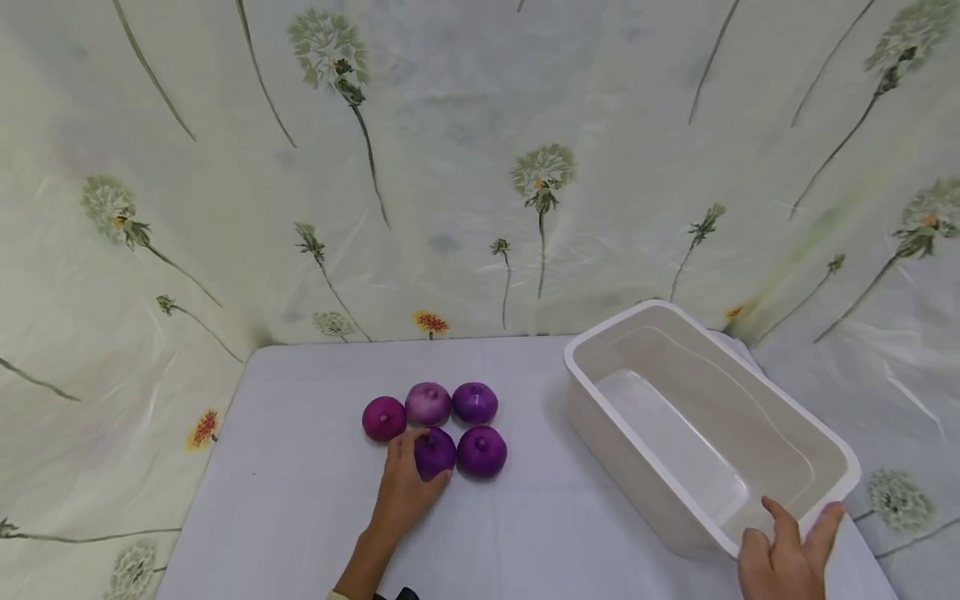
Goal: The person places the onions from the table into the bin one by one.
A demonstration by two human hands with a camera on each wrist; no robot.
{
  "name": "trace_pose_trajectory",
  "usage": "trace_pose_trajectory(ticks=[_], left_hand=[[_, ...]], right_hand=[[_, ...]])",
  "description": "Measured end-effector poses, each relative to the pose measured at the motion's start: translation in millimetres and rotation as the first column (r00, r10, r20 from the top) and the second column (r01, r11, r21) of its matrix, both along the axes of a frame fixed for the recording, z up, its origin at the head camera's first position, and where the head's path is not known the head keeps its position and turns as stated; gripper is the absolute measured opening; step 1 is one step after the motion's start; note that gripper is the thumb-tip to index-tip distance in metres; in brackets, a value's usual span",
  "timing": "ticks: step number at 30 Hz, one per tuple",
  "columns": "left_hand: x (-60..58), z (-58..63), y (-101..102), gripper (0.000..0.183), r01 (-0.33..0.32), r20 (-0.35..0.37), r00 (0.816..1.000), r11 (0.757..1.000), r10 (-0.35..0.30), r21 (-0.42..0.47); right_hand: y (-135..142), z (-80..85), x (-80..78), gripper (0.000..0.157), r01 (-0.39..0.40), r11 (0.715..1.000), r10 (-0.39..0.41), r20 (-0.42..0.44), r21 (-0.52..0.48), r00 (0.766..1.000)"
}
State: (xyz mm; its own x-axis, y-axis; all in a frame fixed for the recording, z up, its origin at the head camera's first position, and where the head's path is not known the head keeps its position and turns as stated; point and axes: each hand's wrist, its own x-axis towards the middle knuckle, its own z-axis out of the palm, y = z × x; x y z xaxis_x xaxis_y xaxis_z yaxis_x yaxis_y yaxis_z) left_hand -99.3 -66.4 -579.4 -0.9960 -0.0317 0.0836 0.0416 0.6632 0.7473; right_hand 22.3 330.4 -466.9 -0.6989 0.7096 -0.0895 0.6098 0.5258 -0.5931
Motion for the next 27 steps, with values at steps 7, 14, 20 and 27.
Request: trace_pose_trajectory(ticks=[7,14,20,27], left_hand=[[-0.5,-4.7,0.0,0.070,-0.012,0.001,1.000,1.000,0.012,0.018],[-1.8,-6.1,0.5,0.074,0.025,0.006,1.000,1.000,-0.025,0.012],[-1.9,-4.3,4.1,0.074,0.011,-0.001,1.000,1.000,-0.011,-0.001],[0.2,-4.3,4.8,0.073,-0.017,-0.010,1.000,1.000,0.017,0.005]], right_hand=[[2.6,-0.1,0.3,0.053,-0.019,1.000,0.019,0.005,-0.009,1.000],[2.7,0.3,0.0,0.056,-0.016,1.000,0.016,0.014,-0.018,1.000],[1.9,0.8,0.5,0.054,-0.007,1.000,0.007,0.010,-0.026,1.000],[3.8,-1.5,2.3,0.048,-0.016,0.999,0.015,-0.032,-0.030,0.999]])
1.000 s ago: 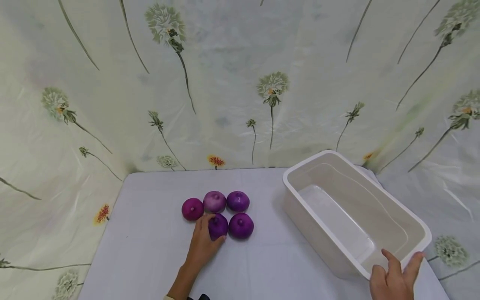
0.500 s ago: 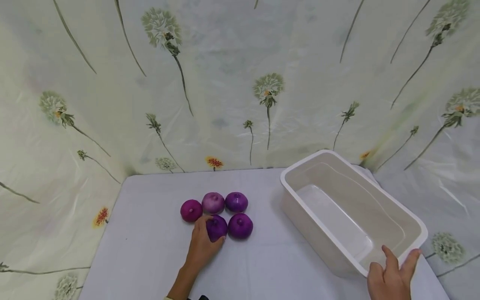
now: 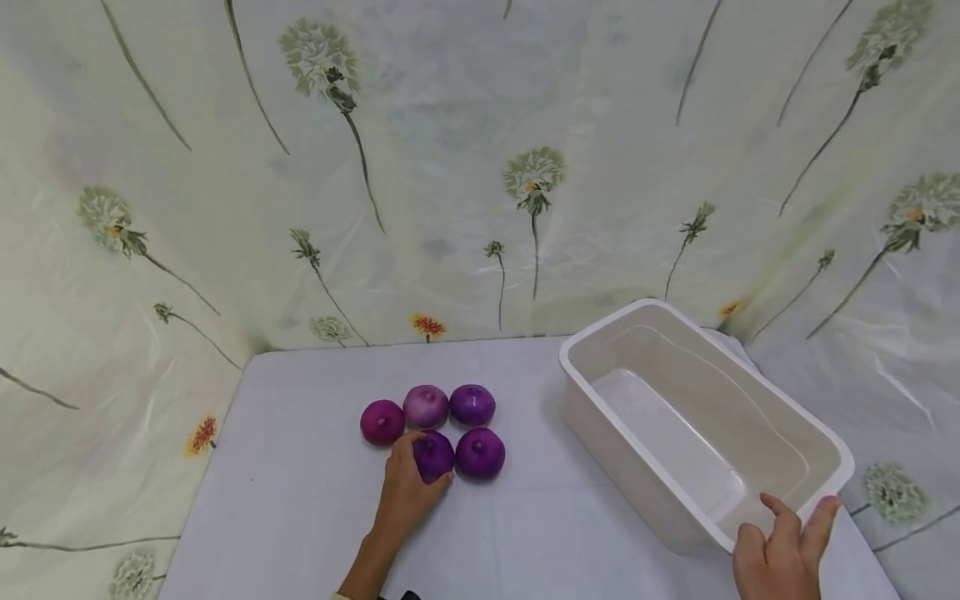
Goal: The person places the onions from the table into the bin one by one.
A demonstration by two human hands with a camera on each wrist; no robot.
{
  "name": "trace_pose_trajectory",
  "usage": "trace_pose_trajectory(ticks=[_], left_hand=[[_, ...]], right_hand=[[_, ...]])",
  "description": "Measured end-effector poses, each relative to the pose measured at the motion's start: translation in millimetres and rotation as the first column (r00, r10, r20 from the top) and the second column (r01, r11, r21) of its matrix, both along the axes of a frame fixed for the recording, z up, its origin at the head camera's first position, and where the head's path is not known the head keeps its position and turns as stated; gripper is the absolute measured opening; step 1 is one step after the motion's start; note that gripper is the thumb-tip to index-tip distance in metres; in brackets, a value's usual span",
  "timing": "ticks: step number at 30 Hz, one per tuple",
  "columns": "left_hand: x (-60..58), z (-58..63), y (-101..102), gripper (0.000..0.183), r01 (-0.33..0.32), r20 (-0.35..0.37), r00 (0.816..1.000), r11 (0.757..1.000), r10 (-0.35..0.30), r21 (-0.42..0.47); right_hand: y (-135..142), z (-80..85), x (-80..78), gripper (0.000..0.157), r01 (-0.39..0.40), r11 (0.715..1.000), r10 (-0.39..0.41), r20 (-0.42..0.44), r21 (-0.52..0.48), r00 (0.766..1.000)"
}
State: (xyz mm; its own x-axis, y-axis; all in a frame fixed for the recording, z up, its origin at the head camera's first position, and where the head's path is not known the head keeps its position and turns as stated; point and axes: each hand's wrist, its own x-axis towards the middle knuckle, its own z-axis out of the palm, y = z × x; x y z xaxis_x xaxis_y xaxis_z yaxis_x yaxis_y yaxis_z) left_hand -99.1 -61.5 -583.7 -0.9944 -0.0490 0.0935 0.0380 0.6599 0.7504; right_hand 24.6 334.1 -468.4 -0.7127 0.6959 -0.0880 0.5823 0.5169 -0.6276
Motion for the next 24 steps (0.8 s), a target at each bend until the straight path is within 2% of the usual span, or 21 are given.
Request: trace_pose_trajectory(ticks=[4,8,12,16,21,24], left_hand=[[2.1,0.9,-1.2,0.075,-0.027,0.004,1.000,1.000,0.027,0.004],[3.0,10.0,-2.2,0.074,-0.024,-0.015,1.000,1.000,0.024,0.007],[0.4,30.4,0.9,0.075,0.002,-0.049,0.999,0.999,0.000,0.049],[-6.8,52.1,10.6,0.075,0.038,-0.039,0.999,0.996,-0.035,0.083],[-20.4,76.7,31.5,0.073,0.107,-0.034,0.994,0.989,-0.104,0.102],[-28.7,91.1,47.4,0.074,0.163,-0.052,0.986,0.982,-0.158,0.094]], right_hand=[[0.5,-0.8,-0.1,0.049,0.000,1.000,0.000,0.011,-0.002,1.000],[0.3,-0.4,-1.6,0.051,0.018,1.000,-0.017,0.022,-0.017,1.000],[1.2,0.9,-1.7,0.051,0.014,1.000,-0.014,0.008,-0.004,1.000],[2.0,1.9,0.1,0.051,0.003,1.000,-0.003,0.001,0.003,1.000],[2.5,2.9,0.9,0.054,-0.005,1.000,0.005,0.027,-0.026,1.000],[3.0,1.9,1.6,0.053,-0.025,0.999,0.025,0.002,-0.023,1.000]])
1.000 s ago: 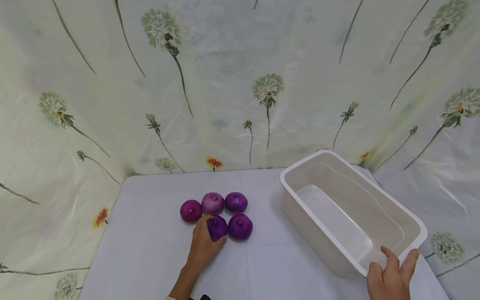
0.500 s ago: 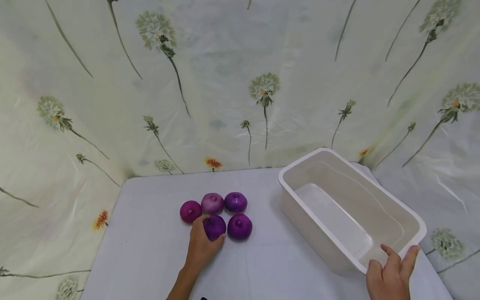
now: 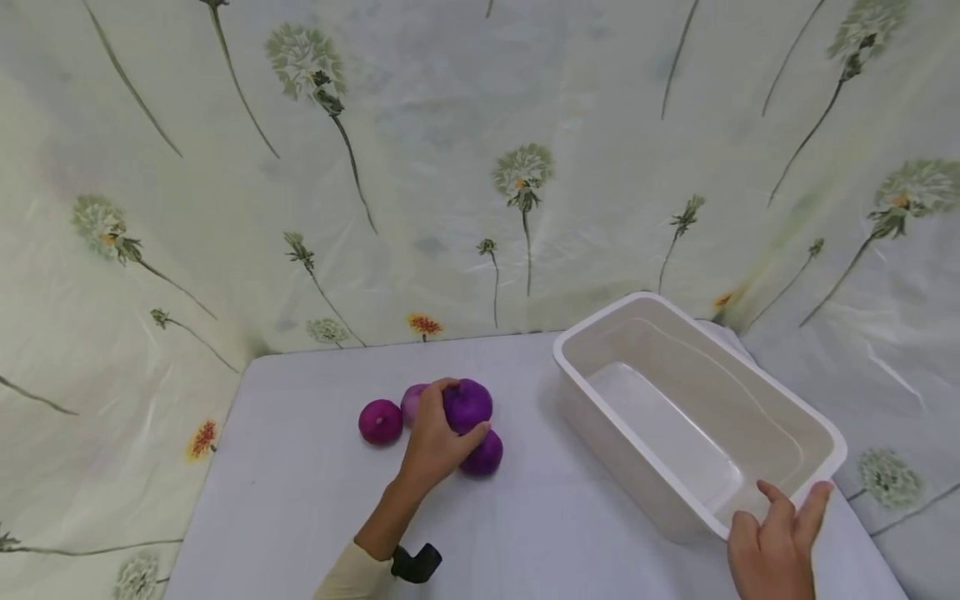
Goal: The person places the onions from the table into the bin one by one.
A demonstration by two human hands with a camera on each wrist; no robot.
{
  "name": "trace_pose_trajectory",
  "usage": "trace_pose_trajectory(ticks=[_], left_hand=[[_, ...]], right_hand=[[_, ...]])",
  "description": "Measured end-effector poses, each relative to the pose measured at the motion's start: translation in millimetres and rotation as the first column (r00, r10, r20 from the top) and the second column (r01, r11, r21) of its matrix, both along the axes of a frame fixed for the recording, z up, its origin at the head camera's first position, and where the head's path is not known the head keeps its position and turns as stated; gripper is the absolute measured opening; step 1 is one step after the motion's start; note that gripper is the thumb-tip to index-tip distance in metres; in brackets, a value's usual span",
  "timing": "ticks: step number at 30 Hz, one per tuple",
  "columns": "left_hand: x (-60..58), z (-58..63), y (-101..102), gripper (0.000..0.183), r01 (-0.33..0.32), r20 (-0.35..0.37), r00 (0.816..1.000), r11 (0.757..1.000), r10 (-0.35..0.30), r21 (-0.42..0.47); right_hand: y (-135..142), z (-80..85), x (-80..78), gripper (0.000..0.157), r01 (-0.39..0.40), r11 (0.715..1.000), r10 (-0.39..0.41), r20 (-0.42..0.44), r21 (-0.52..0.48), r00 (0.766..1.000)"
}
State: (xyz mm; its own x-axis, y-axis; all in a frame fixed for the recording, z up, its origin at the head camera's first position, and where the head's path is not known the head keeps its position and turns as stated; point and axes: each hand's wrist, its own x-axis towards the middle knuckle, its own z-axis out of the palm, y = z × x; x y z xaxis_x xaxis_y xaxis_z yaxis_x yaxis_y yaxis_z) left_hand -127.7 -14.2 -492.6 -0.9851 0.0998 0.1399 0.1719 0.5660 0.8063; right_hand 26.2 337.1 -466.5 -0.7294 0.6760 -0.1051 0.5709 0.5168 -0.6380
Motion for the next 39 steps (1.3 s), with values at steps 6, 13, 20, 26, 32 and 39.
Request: trace_pose_trajectory(ticks=[6,13,20,26,32,39], left_hand=[[-13.8,27.9,38.9,0.075,0.113,-0.052,0.992,0.994,-0.114,-0.008],[-24.0,57.2,89.9,0.076,0.232,-0.113,0.966,0.972,-0.235,-0.033],[-23.6,75.7,137.8,0.079,0.302,-0.118,0.942,0.946,-0.315,-0.113],[-18.2,79.1,169.3,0.075,0.321,-0.155,0.918,0.914,-0.365,-0.249],[-11.7,76.9,195.8,0.075,0.338,-0.164,0.892,0.864,-0.420,-0.373],[-5.0,69.7,209.5,0.079,0.355,-0.128,0.889,0.840,-0.439,-0.411]], right_hand=[[-0.1,-0.1,0.7,0.053,-0.010,1.000,0.010,-0.018,-0.003,1.000],[-2.1,1.3,-2.0,0.054,-0.001,1.000,0.002,0.015,-0.013,1.000],[-0.5,2.7,-2.5,0.053,-0.006,1.000,0.006,0.023,-0.014,1.000],[2.2,2.0,-2.1,0.053,-0.029,0.999,0.030,0.038,-0.023,0.999],[0.8,0.1,-3.1,0.052,-0.011,1.000,0.012,0.032,-0.006,0.999],[-3.9,0.0,-4.5,0.051,0.023,1.000,-0.023,0.032,0.010,0.999]])
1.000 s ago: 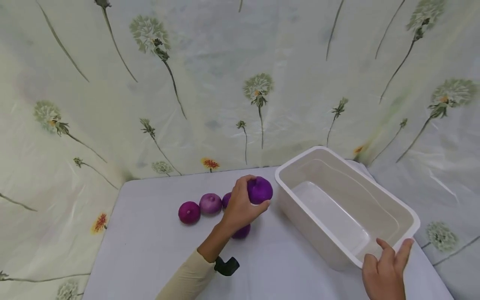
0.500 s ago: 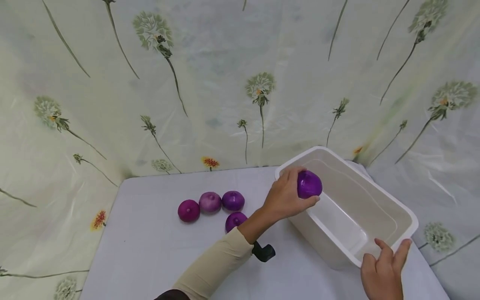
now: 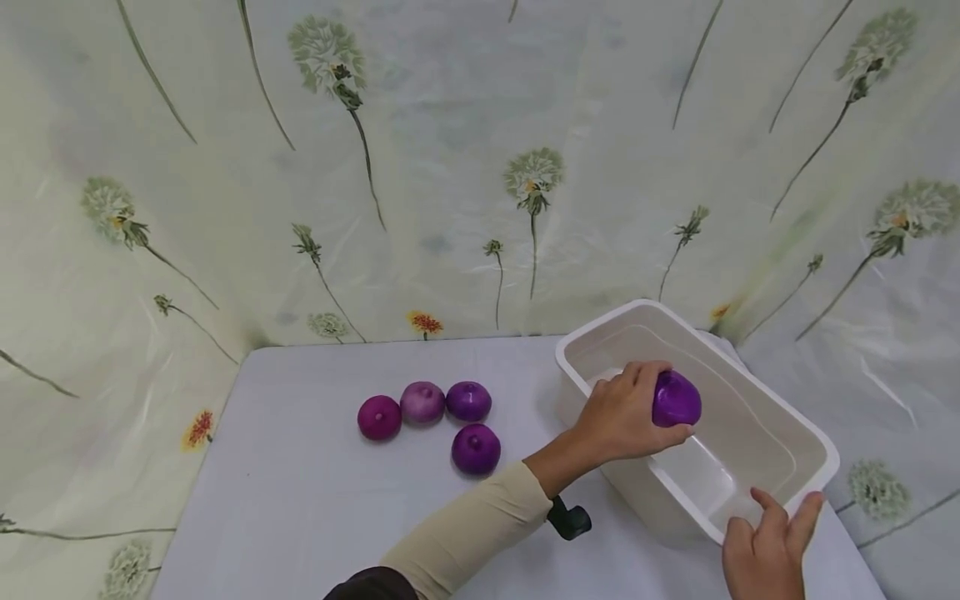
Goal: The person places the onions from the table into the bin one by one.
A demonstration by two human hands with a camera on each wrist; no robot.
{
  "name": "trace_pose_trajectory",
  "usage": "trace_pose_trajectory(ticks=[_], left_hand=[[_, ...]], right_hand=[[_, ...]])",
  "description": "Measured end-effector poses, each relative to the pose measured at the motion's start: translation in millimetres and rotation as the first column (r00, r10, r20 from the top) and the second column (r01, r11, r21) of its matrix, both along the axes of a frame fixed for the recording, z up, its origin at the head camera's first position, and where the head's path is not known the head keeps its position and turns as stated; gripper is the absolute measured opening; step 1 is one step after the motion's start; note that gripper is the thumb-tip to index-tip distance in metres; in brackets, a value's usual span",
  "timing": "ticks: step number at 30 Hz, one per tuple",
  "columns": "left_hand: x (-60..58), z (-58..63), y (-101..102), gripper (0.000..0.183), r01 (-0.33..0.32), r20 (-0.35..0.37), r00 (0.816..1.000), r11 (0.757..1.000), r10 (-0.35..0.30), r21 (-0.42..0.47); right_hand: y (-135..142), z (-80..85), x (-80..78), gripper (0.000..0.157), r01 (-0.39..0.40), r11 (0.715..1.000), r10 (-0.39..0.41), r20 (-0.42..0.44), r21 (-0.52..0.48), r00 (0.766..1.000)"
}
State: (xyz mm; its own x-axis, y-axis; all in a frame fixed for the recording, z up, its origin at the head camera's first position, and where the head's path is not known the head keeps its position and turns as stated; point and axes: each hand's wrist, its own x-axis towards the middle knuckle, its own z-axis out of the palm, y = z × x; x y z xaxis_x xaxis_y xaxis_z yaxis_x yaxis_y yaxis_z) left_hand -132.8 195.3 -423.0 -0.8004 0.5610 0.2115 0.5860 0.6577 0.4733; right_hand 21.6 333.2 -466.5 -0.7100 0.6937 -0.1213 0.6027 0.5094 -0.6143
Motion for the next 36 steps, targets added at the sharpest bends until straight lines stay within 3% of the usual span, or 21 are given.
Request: trace_pose_trajectory(ticks=[8,14,17,24,32,36], left_hand=[[2.9,1.4,1.6,0.078,0.044,0.010,0.999,0.999,-0.045,0.009],[3.8,-12.2,-7.2,0.082,0.100,-0.021,0.994,0.991,-0.103,-0.089],[3.1,-17.4,-15.5,0.079,0.106,-0.046,0.993,0.992,-0.110,-0.072],[7.1,-20.4,-39.7,0.074,0.058,-0.013,0.998,0.998,-0.058,-0.010],[9.2,-24.2,-71.2,0.069,0.031,-0.099,0.995,0.997,-0.025,0.065],[8.9,-28.4,-89.4,0.069,0.001,-0.087,0.996,0.994,0.009,0.110]], right_hand=[[-0.9,-1.6,1.5,0.049,-0.002,0.999,0.003,-0.032,0.034,0.999],[-3.1,-2.4,0.8,0.049,0.008,1.000,-0.008,0.002,0.022,1.000],[-3.1,-2.0,0.2,0.050,0.011,1.000,-0.012,0.030,0.021,0.999],[-1.1,-1.1,-0.4,0.051,0.002,1.000,-0.002,0.015,0.013,1.000],[-0.7,-0.7,-0.6,0.051,0.004,1.000,-0.003,-0.005,0.011,1.000],[-1.2,-0.2,-0.2,0.051,0.003,1.000,-0.003,0.000,0.014,1.000]])
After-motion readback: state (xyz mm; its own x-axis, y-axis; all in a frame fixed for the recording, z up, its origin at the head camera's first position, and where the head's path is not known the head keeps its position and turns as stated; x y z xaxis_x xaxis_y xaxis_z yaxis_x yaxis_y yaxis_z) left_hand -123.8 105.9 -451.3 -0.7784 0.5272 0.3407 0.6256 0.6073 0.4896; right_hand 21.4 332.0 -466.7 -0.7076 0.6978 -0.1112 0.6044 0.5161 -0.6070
